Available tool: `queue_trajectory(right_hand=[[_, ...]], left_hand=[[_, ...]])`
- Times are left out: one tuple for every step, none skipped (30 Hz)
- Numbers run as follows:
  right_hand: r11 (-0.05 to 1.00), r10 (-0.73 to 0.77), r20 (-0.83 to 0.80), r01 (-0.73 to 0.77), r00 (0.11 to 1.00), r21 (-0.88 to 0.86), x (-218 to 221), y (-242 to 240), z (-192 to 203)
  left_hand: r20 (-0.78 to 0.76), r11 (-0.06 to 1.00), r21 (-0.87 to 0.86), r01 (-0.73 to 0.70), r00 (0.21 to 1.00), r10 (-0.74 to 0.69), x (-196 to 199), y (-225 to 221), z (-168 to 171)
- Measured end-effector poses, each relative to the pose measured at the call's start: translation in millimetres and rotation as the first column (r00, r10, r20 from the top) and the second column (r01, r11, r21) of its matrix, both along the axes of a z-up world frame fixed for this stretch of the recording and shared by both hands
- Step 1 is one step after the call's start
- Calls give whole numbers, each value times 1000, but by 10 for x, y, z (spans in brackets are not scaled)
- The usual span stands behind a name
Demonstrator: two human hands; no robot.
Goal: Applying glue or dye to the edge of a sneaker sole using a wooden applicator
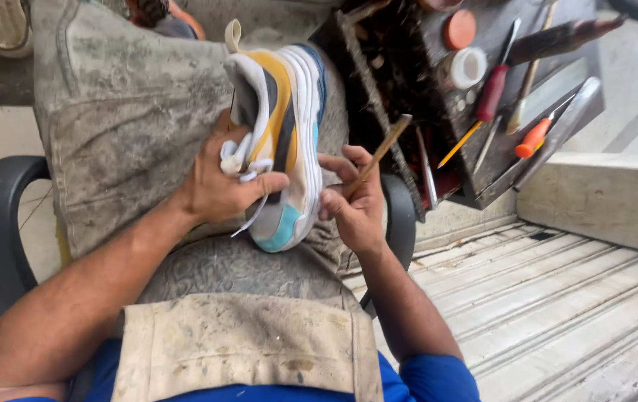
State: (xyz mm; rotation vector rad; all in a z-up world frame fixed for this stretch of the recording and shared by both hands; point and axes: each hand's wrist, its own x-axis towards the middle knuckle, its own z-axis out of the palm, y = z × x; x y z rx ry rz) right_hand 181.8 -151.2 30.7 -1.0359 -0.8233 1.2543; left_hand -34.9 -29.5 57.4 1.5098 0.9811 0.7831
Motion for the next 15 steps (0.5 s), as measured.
queue_trajectory(right_hand=[[1000, 9, 11, -9, 1000, 19, 94, 136, 26], [996, -18, -3, 18, 1000, 87, 182, 255, 63], [987, -43, -20, 46, 999, 154, 274, 375, 103], [984, -53, -14, 55, 999, 172, 330, 512, 127], [967, 26, -97, -1, 995, 253, 392, 647, 151], [943, 121, -169, -60, 978, 328, 474, 761, 185], [940, 123, -159, -63, 980, 335, 377, 850, 328], [918, 198, -205, -109, 959, 382, 270, 917, 466], [891, 275, -244, -150, 930, 429, 159, 990, 598], [889, 269, -236, -147, 934, 434, 160, 976, 607], [905, 239, -205, -141, 949, 402, 150, 962, 609], [918, 231, -181, -153, 956, 365, 123, 961, 599], [916, 248, -181, -169, 952, 364, 111, 913, 647], [946, 235, -223, -171, 946, 274, 115, 876, 701], [968, 219, -260, -175, 941, 180, 124, 844, 756]], left_hand=[[11, 1000, 19, -9, 1000, 9, -23, 29, 2], [37, 998, -17, 55, 998, -54, -46, 46, 6], [66, 991, -51, 121, 991, -117, -64, 64, 9], [70, 991, -31, 131, 989, -128, -69, 56, -21], [206, 980, 2, 199, 959, -195, -70, 50, -57], [339, 967, 35, 253, 907, -250, -59, 0, -100], [345, 966, 45, 253, 904, -253, -44, 33, 51], [364, 952, 73, 297, 881, -302, -37, 66, 202], [381, 935, 102, 339, 855, -351, -34, 104, 347], [385, 932, 110, 345, 850, -360, -20, 136, 480], [350, 952, 155, 262, 887, -302, -18, 166, 608], [314, 968, 195, 157, 925, -213, -42, 153, 736], [315, 971, 194, 140, 929, -196, -23, 173, 830], [250, 950, 312, 2, 964, -84, 2, 185, 921], [195, 894, 431, -122, 980, 39, 28, 201, 1014]])
